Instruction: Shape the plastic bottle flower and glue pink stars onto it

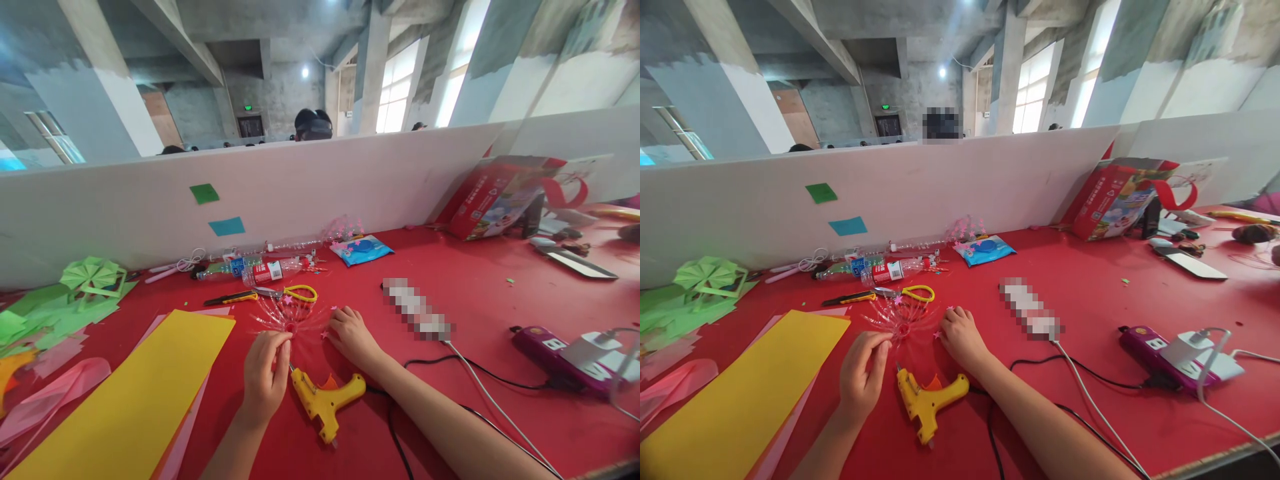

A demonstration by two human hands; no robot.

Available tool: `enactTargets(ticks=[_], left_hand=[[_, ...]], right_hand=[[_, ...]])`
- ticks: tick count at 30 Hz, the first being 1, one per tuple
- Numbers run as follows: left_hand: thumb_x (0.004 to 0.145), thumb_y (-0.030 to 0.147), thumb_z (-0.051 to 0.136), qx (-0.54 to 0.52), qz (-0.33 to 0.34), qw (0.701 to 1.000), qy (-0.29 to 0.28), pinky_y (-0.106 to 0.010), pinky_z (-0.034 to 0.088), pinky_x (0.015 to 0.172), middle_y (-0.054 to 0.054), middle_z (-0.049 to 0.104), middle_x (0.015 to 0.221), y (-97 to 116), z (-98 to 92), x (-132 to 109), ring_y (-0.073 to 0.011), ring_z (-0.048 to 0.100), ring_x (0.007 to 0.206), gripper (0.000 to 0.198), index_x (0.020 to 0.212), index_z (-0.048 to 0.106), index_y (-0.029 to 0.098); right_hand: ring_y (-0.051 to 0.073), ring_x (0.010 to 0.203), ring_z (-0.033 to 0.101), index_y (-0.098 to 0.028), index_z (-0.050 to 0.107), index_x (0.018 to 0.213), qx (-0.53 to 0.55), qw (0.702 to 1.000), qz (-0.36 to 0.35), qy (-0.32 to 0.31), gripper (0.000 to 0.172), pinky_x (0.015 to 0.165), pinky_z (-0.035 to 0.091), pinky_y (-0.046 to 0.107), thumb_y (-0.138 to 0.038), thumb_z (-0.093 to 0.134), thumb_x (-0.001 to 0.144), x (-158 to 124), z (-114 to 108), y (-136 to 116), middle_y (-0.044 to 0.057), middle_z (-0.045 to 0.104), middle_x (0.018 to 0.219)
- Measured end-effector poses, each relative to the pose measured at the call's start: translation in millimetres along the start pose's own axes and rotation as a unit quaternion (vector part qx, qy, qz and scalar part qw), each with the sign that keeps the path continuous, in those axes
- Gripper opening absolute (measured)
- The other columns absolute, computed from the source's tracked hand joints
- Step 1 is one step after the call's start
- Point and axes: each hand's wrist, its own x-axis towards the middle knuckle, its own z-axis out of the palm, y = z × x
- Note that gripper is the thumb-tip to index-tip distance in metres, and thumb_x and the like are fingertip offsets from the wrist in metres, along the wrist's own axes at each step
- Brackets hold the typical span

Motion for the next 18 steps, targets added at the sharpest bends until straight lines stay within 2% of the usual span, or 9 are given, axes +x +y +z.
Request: enactTargets(ticks=[5, 11, 15, 18], left_hand=[[0.086, 0.011, 0.047, -0.01, 0.0, 1.0, -0.012, -0.028, 0.051, 0.068, -0.004, 0.065, 0.079, 2.1, 1.4, -2.1, -0.0156, 0.061, 0.074, 0.017, 0.095, 0.058, 0.02], [0.086, 0.009, 0.047, -0.011, 0.005, 0.999, -0.031, -0.026, 0.05, 0.07, -0.004, 0.064, 0.079, 4.6, 3.2, -3.9, -0.0145, 0.06, 0.074, 0.018, 0.097, 0.057, 0.02], [0.086, 0.008, 0.047, -0.014, 0.01, 0.999, -0.035, -0.026, 0.049, 0.069, -0.004, 0.063, 0.079, 7.9, 2.5, -4.0, -0.0142, 0.059, 0.074, 0.019, 0.098, 0.056, 0.019], [0.086, 0.007, 0.047, -0.019, 0.014, 0.999, -0.036, -0.026, 0.048, 0.067, -0.004, 0.062, 0.078, 12.1, 0.1, -3.2, -0.014, 0.058, 0.073, 0.019, 0.099, 0.055, 0.018]], right_hand=[[0.024, 0.092, 0.052, -0.018, 0.066, 0.078, 0.002, 1.0, 0.001, 0.006, 0.008, 0.083, 0.037, 0.036, -0.022, 0.062, 0.083, -2.3, 0.5, -6.0, 0.008, 0.063, 0.089], [0.023, 0.086, 0.054, -0.018, 0.063, 0.072, 0.035, 0.999, 0.021, 0.036, 0.008, 0.076, 0.038, 0.034, -0.016, 0.062, 0.081, -1.1, 11.5, -4.4, 0.007, 0.064, 0.083], [0.019, 0.074, 0.055, -0.019, 0.057, 0.065, 0.08, 0.993, 0.018, 0.09, 0.012, 0.067, 0.039, 0.029, -0.013, 0.061, 0.075, 0.7, 8.4, 5.1, 0.003, 0.061, 0.073], [0.017, 0.067, 0.053, -0.019, 0.052, 0.066, 0.113, 0.979, 0.017, 0.167, 0.015, 0.064, 0.042, 0.028, -0.009, 0.052, 0.077, -3.1, -10.9, 8.2, 0.003, 0.056, 0.069]])
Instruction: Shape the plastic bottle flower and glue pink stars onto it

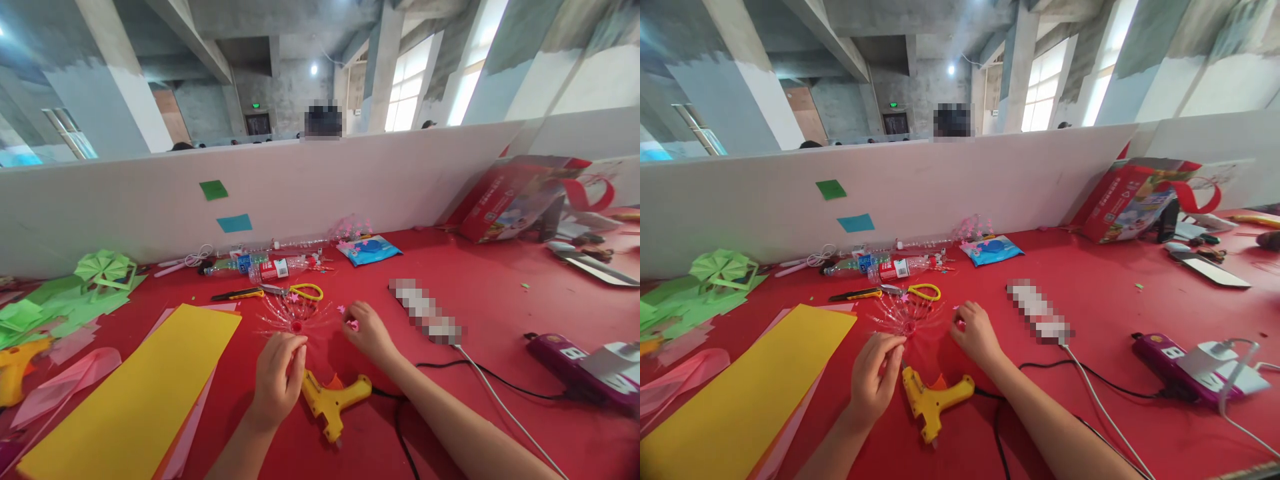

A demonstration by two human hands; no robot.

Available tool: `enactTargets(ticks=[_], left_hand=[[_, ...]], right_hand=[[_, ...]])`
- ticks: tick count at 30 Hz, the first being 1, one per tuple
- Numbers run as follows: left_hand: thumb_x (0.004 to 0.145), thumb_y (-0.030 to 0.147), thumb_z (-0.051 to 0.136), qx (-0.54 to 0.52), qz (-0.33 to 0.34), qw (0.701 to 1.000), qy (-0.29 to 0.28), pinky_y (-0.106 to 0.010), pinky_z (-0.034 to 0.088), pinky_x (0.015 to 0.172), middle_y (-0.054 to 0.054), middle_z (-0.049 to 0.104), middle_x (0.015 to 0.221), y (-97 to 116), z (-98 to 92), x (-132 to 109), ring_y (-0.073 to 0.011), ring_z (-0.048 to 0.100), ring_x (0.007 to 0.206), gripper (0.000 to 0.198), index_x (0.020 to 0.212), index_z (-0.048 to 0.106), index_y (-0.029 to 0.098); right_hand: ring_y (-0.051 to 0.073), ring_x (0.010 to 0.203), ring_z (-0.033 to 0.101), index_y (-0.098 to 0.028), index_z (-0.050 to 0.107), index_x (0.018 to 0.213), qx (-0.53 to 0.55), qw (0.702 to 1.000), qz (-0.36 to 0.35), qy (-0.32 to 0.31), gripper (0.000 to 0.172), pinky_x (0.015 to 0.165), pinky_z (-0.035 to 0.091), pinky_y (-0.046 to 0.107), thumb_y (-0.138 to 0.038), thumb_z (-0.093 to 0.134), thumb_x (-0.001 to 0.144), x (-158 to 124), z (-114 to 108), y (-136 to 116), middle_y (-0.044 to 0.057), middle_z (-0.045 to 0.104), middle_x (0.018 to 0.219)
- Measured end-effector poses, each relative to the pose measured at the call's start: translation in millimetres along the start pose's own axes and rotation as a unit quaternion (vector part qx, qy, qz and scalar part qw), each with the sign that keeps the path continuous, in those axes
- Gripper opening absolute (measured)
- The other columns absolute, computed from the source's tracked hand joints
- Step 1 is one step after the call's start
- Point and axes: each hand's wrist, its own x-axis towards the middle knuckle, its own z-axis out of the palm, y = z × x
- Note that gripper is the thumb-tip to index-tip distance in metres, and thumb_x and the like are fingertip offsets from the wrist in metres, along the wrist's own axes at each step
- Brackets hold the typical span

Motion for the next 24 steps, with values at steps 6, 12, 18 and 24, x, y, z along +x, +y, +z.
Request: enactTargets(ticks=[6, 12, 18, 24], left_hand=[[0.086, 0.01, 0.047, -0.03, 0.028, 0.997, -0.06, -0.025, 0.045, 0.063, -0.003, 0.061, 0.073, 10.2, 2.6, -0.8, -0.0142, 0.055, 0.068, 0.012, 0.092, 0.055, 0.018], [0.089, 0.015, 0.043, -0.058, -0.033, 0.993, -0.098, -0.024, 0.04, 0.059, -0.001, 0.054, 0.067, 14.1, 8.6, -5.5, -0.0134, 0.051, 0.063, 0.013, 0.077, 0.048, 0.019], [0.09, 0.012, 0.039, -0.058, -0.063, 0.99, -0.111, -0.023, 0.037, 0.058, 0.0, 0.051, 0.064, 13.6, 9.0, -4.2, -0.0115, 0.049, 0.06, 0.019, 0.074, 0.046, 0.019], [0.091, 0.016, 0.039, -0.071, -0.095, 0.981, -0.152, -0.021, 0.035, 0.055, 0.002, 0.049, 0.061, 13.5, 9.1, -1.3, -0.0101, 0.047, 0.057, 0.023, 0.069, 0.044, 0.02]], right_hand=[[0.017, 0.075, 0.056, -0.021, 0.05, 0.084, 0.121, 0.97, -0.181, 0.106, 0.015, 0.067, 0.047, 0.03, -0.007, 0.046, 0.081, -12.0, -31.8, -45.0, 0.006, 0.061, 0.083], [0.018, 0.081, 0.057, -0.019, 0.052, 0.096, 0.179, 0.95, -0.251, 0.056, 0.019, 0.072, 0.05, 0.033, -0.005, 0.047, 0.084, -26.2, -22.0, -68.2, 0.008, 0.064, 0.089], [0.016, 0.078, 0.059, -0.02, 0.056, 0.092, 0.28, 0.949, -0.141, 0.017, 0.009, 0.069, 0.049, 0.028, -0.014, 0.05, 0.087, -24.8, -27.3, -66.5, 0.005, 0.063, 0.085], [0.013, 0.069, 0.054, -0.019, 0.053, 0.072, 0.404, 0.908, 0.051, -0.094, 0.013, 0.067, 0.045, 0.025, -0.023, 0.055, 0.084, -21.0, -26.9, -65.5, -0.001, 0.057, 0.073]])
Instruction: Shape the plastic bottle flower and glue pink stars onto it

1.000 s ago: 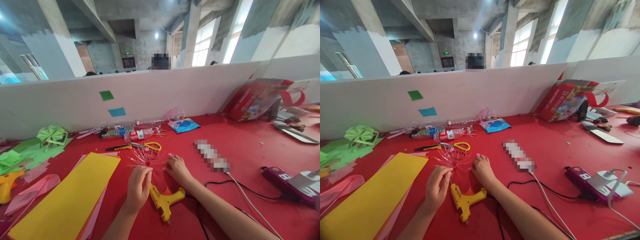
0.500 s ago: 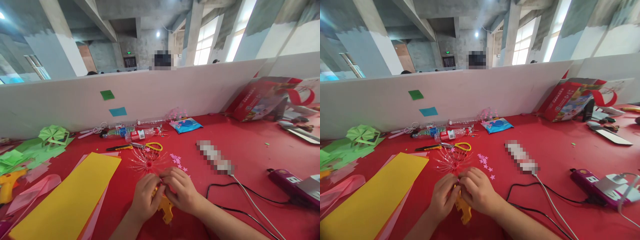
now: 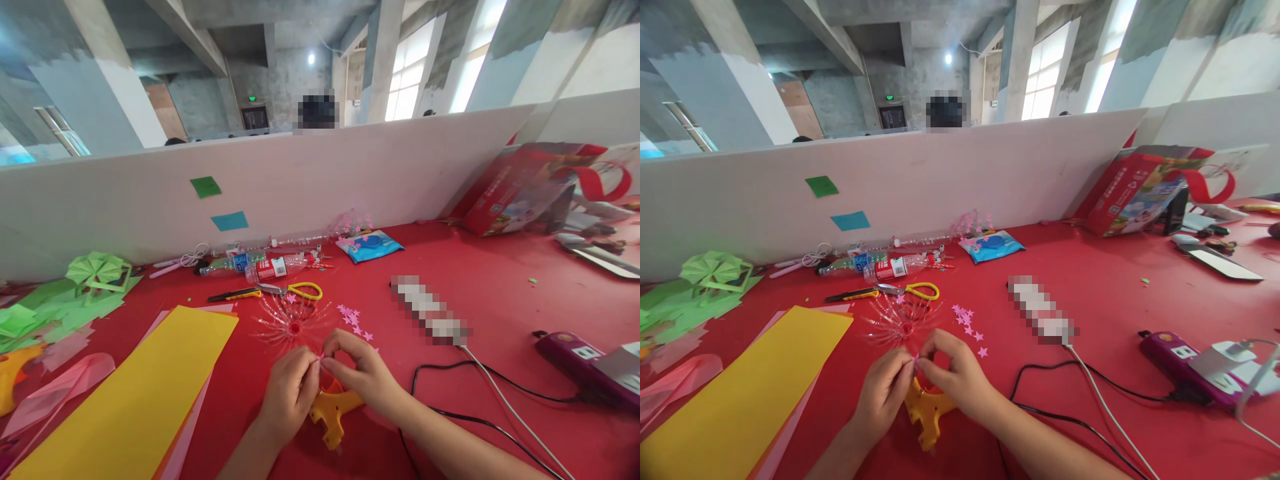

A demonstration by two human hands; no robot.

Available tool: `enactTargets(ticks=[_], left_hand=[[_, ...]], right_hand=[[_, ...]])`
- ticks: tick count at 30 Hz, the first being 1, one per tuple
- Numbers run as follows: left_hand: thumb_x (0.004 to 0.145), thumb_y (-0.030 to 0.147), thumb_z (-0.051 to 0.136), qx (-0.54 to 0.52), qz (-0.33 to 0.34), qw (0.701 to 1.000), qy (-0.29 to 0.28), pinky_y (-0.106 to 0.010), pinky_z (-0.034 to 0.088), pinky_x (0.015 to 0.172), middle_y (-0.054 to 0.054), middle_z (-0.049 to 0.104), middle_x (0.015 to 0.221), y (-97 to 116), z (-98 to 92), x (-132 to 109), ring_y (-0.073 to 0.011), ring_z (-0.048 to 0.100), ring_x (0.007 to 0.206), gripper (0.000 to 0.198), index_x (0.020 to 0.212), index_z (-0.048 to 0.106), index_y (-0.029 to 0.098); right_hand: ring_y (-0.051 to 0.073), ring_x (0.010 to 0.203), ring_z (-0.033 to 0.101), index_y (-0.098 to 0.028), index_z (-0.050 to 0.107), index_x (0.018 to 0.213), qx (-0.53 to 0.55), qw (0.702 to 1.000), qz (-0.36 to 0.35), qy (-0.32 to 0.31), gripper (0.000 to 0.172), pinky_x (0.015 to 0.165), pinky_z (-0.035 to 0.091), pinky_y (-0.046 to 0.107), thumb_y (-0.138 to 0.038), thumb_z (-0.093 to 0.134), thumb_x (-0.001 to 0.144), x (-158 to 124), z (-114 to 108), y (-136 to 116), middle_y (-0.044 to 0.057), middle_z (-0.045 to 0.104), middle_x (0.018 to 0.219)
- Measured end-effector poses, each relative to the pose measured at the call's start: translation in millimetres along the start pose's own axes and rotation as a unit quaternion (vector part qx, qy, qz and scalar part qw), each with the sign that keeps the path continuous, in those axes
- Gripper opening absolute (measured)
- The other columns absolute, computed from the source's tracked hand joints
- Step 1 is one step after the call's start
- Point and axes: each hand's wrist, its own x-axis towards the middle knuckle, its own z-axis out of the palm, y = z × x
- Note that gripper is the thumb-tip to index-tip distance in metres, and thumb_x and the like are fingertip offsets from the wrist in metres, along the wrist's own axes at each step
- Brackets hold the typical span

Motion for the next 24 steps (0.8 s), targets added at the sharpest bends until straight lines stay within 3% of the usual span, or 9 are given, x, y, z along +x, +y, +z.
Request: enactTargets(ticks=[4, 7, 10, 12, 14, 19, 24], left_hand=[[0.092, 0.018, 0.04, -0.057, -0.034, 0.998, -0.008, -0.02, 0.037, 0.056, 0.003, 0.047, 0.063, 1.3, 0.8, 0.2, -0.0099, 0.045, 0.057, 0.021, 0.072, 0.046, 0.02], [0.091, 0.017, 0.041, -0.069, -0.031, 0.997, 0.015, -0.02, 0.036, 0.054, 0.003, 0.045, 0.061, -0.7, -0.9, -0.3, -0.0097, 0.043, 0.056, 0.021, 0.07, 0.044, 0.02], [0.089, 0.014, 0.042, -0.041, -0.013, 0.997, 0.07, -0.021, 0.037, 0.054, 0.003, 0.046, 0.062, -6.0, -8.1, -0.6, -0.0102, 0.044, 0.057, 0.021, 0.07, 0.044, 0.02], [0.088, 0.013, 0.043, -0.015, -0.003, 0.992, 0.122, -0.021, 0.038, 0.055, 0.002, 0.047, 0.063, -10.7, -14.9, -0.4, -0.0107, 0.046, 0.058, 0.019, 0.071, 0.045, 0.02], [0.087, 0.012, 0.044, 0.01, 0.006, 0.986, 0.166, -0.022, 0.04, 0.057, 0.002, 0.049, 0.063, -15.3, -21.2, 0.3, -0.011, 0.048, 0.059, 0.017, 0.073, 0.048, 0.02], [0.087, 0.015, 0.045, 0.048, -0.006, 0.978, 0.202, -0.022, 0.04, 0.055, 0.002, 0.051, 0.061, -20.1, -28.7, 3.9, -0.0108, 0.05, 0.057, 0.017, 0.071, 0.048, 0.02], [0.088, 0.02, 0.044, 0.062, -0.037, 0.976, 0.206, -0.022, 0.041, 0.056, 0.002, 0.051, 0.06, -17.1, -30.6, 6.0, -0.0107, 0.05, 0.056, 0.02, 0.069, 0.049, 0.02]], right_hand=[[0.012, 0.069, 0.053, -0.018, 0.054, 0.072, 0.08, 0.995, 0.054, -0.017, 0.015, 0.067, 0.043, 0.024, -0.027, 0.056, 0.085, 1.3, -1.2, 2.9, -0.001, 0.055, 0.073], [0.013, 0.072, 0.053, -0.018, 0.056, 0.074, 0.054, 0.997, 0.045, -0.045, 0.018, 0.069, 0.043, 0.024, -0.028, 0.051, 0.088, 2.7, -7.7, -1.4, 0.0, 0.056, 0.074], [0.013, 0.074, 0.054, -0.017, 0.059, 0.078, -0.062, 0.988, 0.008, -0.138, 0.015, 0.07, 0.043, 0.025, -0.02, 0.047, 0.088, 2.4, -20.6, -9.0, 0.002, 0.058, 0.081], [0.015, 0.079, 0.055, -0.018, 0.061, 0.088, -0.193, 0.951, -0.011, -0.24, 0.012, 0.071, 0.042, 0.026, -0.015, 0.054, 0.08, -0.6, -28.8, -12.5, 0.003, 0.059, 0.089], [0.02, 0.088, 0.055, -0.019, 0.061, 0.099, -0.305, 0.905, -0.018, -0.295, 0.028, 0.076, 0.041, 0.03, -0.018, 0.063, 0.071, -6.0, -32.6, -12.9, 0.005, 0.059, 0.1], [0.022, 0.087, 0.053, -0.017, 0.06, 0.1, -0.434, 0.843, -0.047, -0.313, 0.029, 0.075, 0.039, 0.034, -0.014, 0.055, 0.073, -20.1, -20.3, -5.7, 0.008, 0.057, 0.098], [0.02, 0.078, 0.054, -0.017, 0.059, 0.1, -0.439, 0.842, -0.087, -0.302, 0.032, 0.067, 0.038, 0.031, -0.008, 0.05, 0.07, -21.8, -9.9, 0.8, 0.007, 0.057, 0.092]])
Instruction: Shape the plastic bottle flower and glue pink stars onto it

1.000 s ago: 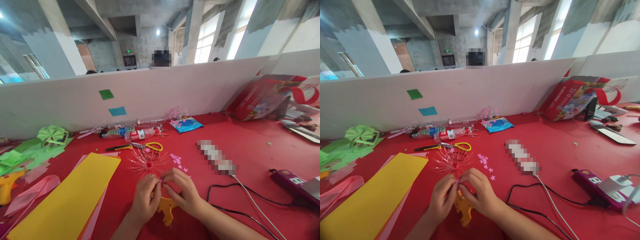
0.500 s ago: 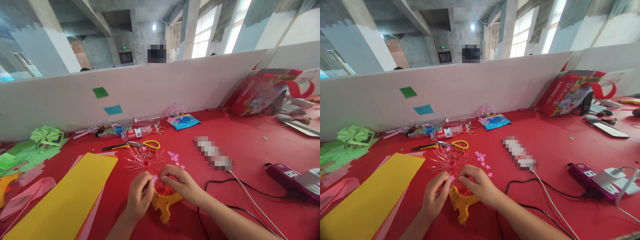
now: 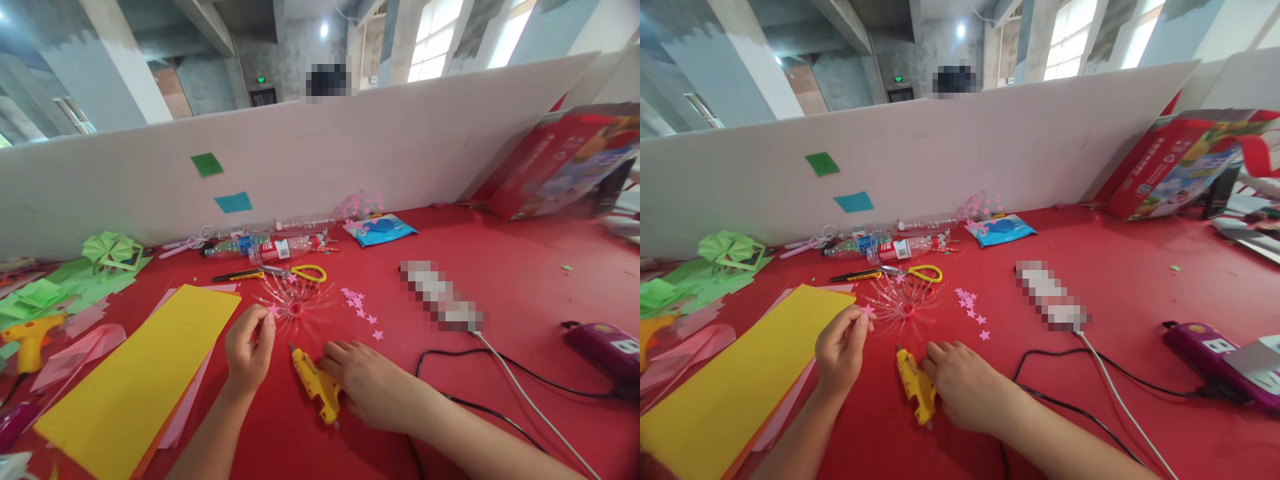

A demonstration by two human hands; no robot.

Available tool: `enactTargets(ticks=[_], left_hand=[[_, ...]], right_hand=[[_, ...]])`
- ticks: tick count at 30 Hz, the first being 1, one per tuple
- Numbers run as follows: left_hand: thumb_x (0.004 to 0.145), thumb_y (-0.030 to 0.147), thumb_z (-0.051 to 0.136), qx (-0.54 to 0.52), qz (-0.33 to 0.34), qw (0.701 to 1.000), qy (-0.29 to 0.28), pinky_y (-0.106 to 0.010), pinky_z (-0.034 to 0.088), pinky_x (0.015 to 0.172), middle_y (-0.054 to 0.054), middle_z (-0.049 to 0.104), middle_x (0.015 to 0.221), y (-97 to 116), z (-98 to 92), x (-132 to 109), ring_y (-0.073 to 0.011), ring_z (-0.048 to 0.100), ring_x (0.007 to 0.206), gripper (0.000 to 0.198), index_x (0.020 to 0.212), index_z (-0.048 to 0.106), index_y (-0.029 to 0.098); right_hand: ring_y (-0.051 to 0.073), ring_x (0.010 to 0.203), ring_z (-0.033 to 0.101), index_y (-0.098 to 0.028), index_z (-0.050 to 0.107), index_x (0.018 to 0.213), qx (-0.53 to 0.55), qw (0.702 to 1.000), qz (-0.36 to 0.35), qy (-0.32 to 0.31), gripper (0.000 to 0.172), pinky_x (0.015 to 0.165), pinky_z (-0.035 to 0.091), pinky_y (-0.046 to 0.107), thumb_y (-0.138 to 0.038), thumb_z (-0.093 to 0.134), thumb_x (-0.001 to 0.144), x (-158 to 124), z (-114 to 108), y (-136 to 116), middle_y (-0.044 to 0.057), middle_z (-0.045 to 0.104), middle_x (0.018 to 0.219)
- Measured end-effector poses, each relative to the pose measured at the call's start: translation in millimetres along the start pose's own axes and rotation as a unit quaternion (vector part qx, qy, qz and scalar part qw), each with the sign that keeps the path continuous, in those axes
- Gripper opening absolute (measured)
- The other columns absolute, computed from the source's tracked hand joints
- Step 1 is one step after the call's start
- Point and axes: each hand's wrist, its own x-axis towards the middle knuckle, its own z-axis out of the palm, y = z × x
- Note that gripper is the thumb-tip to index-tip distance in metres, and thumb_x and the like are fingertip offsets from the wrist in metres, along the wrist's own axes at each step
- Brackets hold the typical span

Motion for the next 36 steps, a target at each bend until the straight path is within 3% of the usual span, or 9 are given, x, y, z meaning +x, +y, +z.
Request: enactTargets(ticks=[3, 6, 10, 13, 16, 21, 26, 36], left_hand=[[0.087, 0.023, 0.045, 0.001, -0.023, 1.0, 0.016, -0.022, 0.041, 0.057, 0.002, 0.053, 0.06, -0.9, -1.8, 2.0, -0.0109, 0.051, 0.057, 0.021, 0.067, 0.05, 0.02], [0.087, 0.025, 0.047, -0.016, -0.051, 0.998, 0.04, -0.021, 0.041, 0.056, 0.002, 0.055, 0.06, -3.8, -3.6, 6.7, -0.0103, 0.05, 0.055, 0.02, 0.068, 0.053, 0.019], [0.085, 0.029, 0.049, -0.078, -0.114, 0.989, 0.046, -0.02, 0.039, 0.05, 0.002, 0.055, 0.06, -4.9, -3.0, 16.9, -0.0095, 0.047, 0.052, 0.02, 0.07, 0.057, 0.018], [0.085, 0.03, 0.05, -0.12, -0.145, 0.982, 0.035, -0.02, 0.037, 0.048, 0.002, 0.053, 0.06, -0.8, 0.3, 21.1, -0.0092, 0.045, 0.051, 0.02, 0.071, 0.057, 0.018], [0.085, 0.03, 0.048, -0.127, -0.145, 0.981, 0.013, -0.02, 0.037, 0.049, 0.003, 0.052, 0.06, 5.7, 3.3, 17.8, -0.0092, 0.046, 0.052, 0.021, 0.069, 0.056, 0.018], [0.085, 0.03, 0.047, -0.049, -0.075, 0.994, -0.07, -0.022, 0.04, 0.056, 0.002, 0.05, 0.058, 11.0, 0.7, 1.8, -0.0115, 0.049, 0.057, 0.025, 0.064, 0.052, 0.019], [0.086, 0.029, 0.046, -0.031, -0.074, 0.995, -0.053, -0.021, 0.04, 0.054, 0.003, 0.05, 0.058, 8.3, -2.4, -10.6, -0.0108, 0.048, 0.055, 0.022, 0.068, 0.053, 0.019], [0.086, 0.029, 0.045, -0.016, -0.073, 0.994, -0.085, -0.021, 0.04, 0.054, 0.003, 0.049, 0.059, 3.1, -1.8, -15.3, -0.011, 0.048, 0.056, 0.025, 0.064, 0.05, 0.019]], right_hand=[[0.018, 0.072, 0.054, -0.016, 0.058, 0.096, 0.016, 1.0, -0.022, 0.006, 0.032, 0.062, 0.037, 0.03, -0.009, 0.051, 0.066, 1.5, -2.3, 1.6, 0.007, 0.058, 0.093], [0.017, 0.072, 0.053, -0.016, 0.056, 0.095, 0.04, 0.997, -0.05, 0.049, 0.032, 0.062, 0.038, 0.029, -0.011, 0.053, 0.064, 0.8, -8.0, 1.4, 0.007, 0.057, 0.096], [0.016, 0.068, 0.051, -0.016, 0.054, 0.093, 0.094, 0.975, -0.071, 0.189, 0.017, 0.059, 0.04, 0.028, -0.016, 0.052, 0.076, -0.8, -13.5, 2.9, 0.008, 0.056, 0.092], [0.018, 0.074, 0.052, -0.017, 0.052, 0.091, 0.165, 0.931, -0.092, 0.312, 0.01, 0.062, 0.043, 0.028, -0.023, 0.047, 0.085, -0.4, -15.0, 7.6, 0.009, 0.054, 0.089], [0.017, 0.077, 0.052, -0.019, 0.051, 0.087, 0.211, 0.895, -0.092, 0.381, 0.008, 0.066, 0.045, 0.028, -0.027, 0.05, 0.087, 1.5, -14.6, 11.5, 0.008, 0.054, 0.088], [0.016, 0.067, 0.05, -0.02, 0.048, 0.073, 0.243, 0.891, -0.04, 0.381, 0.019, 0.062, 0.043, 0.029, -0.031, 0.054, 0.087, 1.6, -10.3, 9.8, 0.002, 0.052, 0.073], [0.018, 0.065, 0.049, -0.022, 0.049, 0.075, 0.242, 0.905, -0.051, 0.347, 0.018, 0.059, 0.041, 0.031, -0.035, 0.052, 0.088, -1.3, -9.4, 2.5, 0.004, 0.053, 0.073], [0.015, 0.059, 0.047, -0.02, 0.05, 0.069, 0.257, 0.92, -0.015, 0.294, 0.025, 0.053, 0.04, 0.027, -0.035, 0.048, 0.089, 2.6, -7.4, -3.4, 0.002, 0.05, 0.066]])
